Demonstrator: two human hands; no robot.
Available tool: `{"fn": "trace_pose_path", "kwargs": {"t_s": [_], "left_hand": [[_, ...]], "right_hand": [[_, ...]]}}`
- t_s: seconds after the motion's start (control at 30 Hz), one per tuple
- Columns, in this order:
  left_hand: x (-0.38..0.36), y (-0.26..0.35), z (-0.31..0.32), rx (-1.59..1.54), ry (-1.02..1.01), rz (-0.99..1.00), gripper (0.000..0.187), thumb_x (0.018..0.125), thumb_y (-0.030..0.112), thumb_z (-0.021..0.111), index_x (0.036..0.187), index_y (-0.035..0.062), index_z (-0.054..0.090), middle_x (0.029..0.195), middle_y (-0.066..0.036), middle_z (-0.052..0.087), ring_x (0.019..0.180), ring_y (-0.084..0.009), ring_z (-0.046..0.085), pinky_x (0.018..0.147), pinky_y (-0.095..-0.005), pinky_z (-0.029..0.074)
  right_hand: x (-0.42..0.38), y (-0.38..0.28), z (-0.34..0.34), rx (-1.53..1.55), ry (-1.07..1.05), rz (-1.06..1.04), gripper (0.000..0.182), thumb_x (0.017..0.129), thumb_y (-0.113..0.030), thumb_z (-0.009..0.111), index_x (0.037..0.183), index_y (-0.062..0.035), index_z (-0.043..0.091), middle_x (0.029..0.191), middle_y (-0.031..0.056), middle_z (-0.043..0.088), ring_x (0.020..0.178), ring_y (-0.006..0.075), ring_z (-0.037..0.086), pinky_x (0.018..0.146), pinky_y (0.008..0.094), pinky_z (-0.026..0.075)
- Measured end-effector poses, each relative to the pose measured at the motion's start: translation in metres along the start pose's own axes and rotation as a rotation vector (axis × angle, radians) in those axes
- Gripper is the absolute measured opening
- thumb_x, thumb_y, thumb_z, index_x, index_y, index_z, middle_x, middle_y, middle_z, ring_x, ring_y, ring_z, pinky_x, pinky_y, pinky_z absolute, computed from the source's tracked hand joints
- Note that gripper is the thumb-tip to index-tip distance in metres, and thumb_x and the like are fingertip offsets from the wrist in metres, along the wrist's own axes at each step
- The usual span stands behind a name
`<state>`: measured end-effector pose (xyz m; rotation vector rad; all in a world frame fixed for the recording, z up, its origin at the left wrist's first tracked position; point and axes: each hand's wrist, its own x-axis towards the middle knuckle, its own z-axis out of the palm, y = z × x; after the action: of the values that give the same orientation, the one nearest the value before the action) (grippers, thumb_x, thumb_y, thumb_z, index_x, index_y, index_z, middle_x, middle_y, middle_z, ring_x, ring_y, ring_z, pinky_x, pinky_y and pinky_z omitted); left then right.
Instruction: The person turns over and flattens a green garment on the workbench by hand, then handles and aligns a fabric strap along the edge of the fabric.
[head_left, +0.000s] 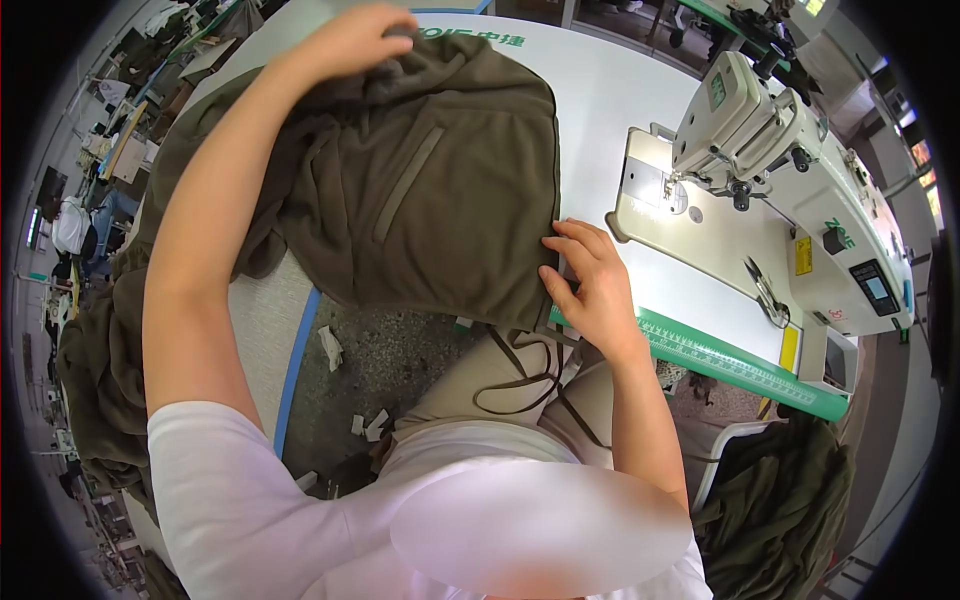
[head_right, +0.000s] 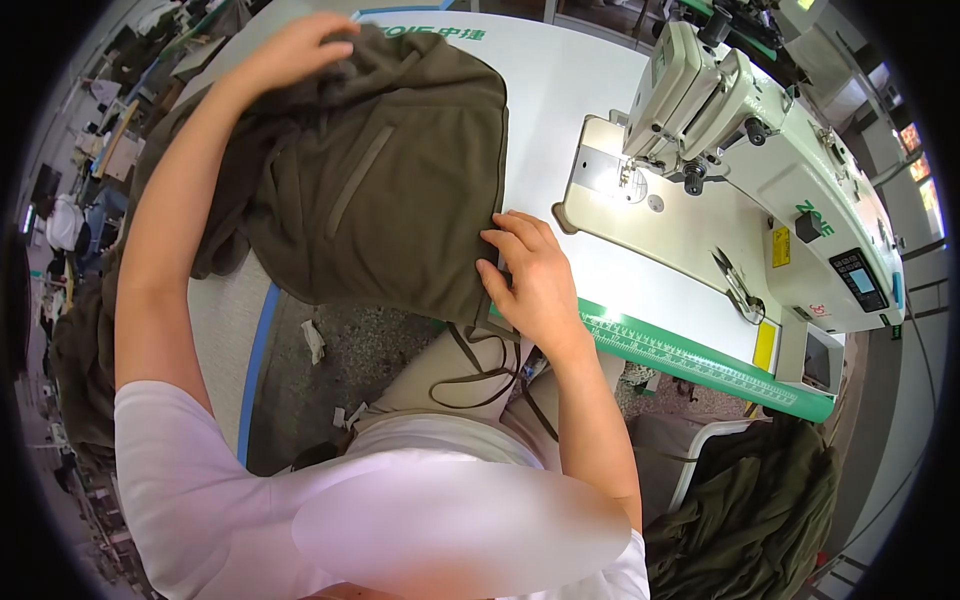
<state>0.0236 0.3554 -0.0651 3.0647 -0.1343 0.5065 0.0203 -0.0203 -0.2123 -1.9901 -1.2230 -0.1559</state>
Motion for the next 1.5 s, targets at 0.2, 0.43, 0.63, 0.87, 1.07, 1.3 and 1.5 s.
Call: {"fn": "trace_pose_path", "kwargs": {"t_s": [0.2,0.43,0.63,0.87,1.07,1.3,1.5], "left_hand": [[-0.087,0.005,-0.003,-0.172,-0.466,-0.283,0.028,0.084,0.017,0.063,0.106,0.0002,0.059,0.099,-0.015,0.061,0.091,-0.0281,0.059,0.079,-0.0341,0.046],[-0.151,-0.022,-0.005,-0.112,-0.243,-0.363,0.031,0.084,0.017,0.062,0.108,-0.0006,0.059,0.105,-0.015,0.059,0.099,-0.0289,0.058,0.085,-0.0340,0.046],[-0.157,0.031,-0.009,-0.063,-0.234,-0.187,0.026,0.085,0.016,0.061,0.106,-0.0007,0.059,0.101,-0.014,0.059,0.094,-0.0310,0.058,0.081,-0.0355,0.047],[-0.182,0.067,-0.013,-0.103,-0.331,-0.285,0.022,0.084,0.015,0.061,0.101,-0.0003,0.060,0.093,-0.013,0.059,0.085,-0.0311,0.059,0.075,-0.0373,0.047],[-0.197,0.089,0.001,-0.143,-0.292,-0.208,0.019,0.084,0.013,0.061,0.099,0.0004,0.061,0.091,-0.013,0.058,0.083,-0.0313,0.059,0.073,-0.0378,0.047],[-0.208,0.100,0.014,-0.146,-0.264,-0.179,0.018,0.084,0.012,0.061,0.098,0.0012,0.061,0.091,-0.012,0.058,0.083,-0.0317,0.059,0.072,-0.0381,0.047],[-0.218,0.098,0.016,-0.113,-0.189,-0.260,0.018,0.084,0.012,0.061,0.100,0.0027,0.062,0.091,-0.011,0.057,0.082,-0.0310,0.058,0.071,-0.0374,0.047]], "right_hand": [[0.001,0.000,0.001,0.017,-0.003,0.016,0.028,0.077,-0.010,0.068,0.103,-0.0011,0.065,0.118,0.0137,0.059,0.114,0.0318,0.053,0.088,0.0387,0.048],[0.001,0.002,-0.001,-0.004,0.015,-0.013,0.027,0.078,-0.007,0.067,0.104,-0.0012,0.064,0.118,0.0133,0.059,0.113,0.0306,0.054,0.082,0.0358,0.051],[-0.004,0.000,-0.004,0.206,0.033,0.107,0.025,0.080,-0.003,0.064,0.105,-0.0023,0.065,0.117,0.0116,0.060,0.103,0.0257,0.060,0.073,0.0301,0.053],[-0.007,0.000,-0.007,0.346,0.016,0.207,0.024,0.081,0.003,0.060,0.104,-0.0015,0.065,0.111,0.0110,0.063,0.094,0.0215,0.063,0.076,0.0287,0.052],[-0.016,0.000,-0.009,0.524,0.057,0.291,0.022,0.081,0.006,0.057,0.101,0.0006,0.065,0.105,0.0115,0.065,0.093,0.0222,0.063,0.082,0.0274,0.049],[-0.041,-0.016,-0.015,-0.017,-0.070,-0.176,0.037,0.067,0.008,0.061,0.103,-0.0039,0.065,0.115,0.0090,0.060,0.112,0.0295,0.053,0.096,0.0414,0.044],[-0.041,-0.027,-0.009,-0.206,-0.111,-0.180,0.046,0.059,0.007,0.060,0.103,-0.0062,0.065,0.119,0.0087,0.057,0.118,0.0316,0.048,0.098,0.0457,0.041]]}}
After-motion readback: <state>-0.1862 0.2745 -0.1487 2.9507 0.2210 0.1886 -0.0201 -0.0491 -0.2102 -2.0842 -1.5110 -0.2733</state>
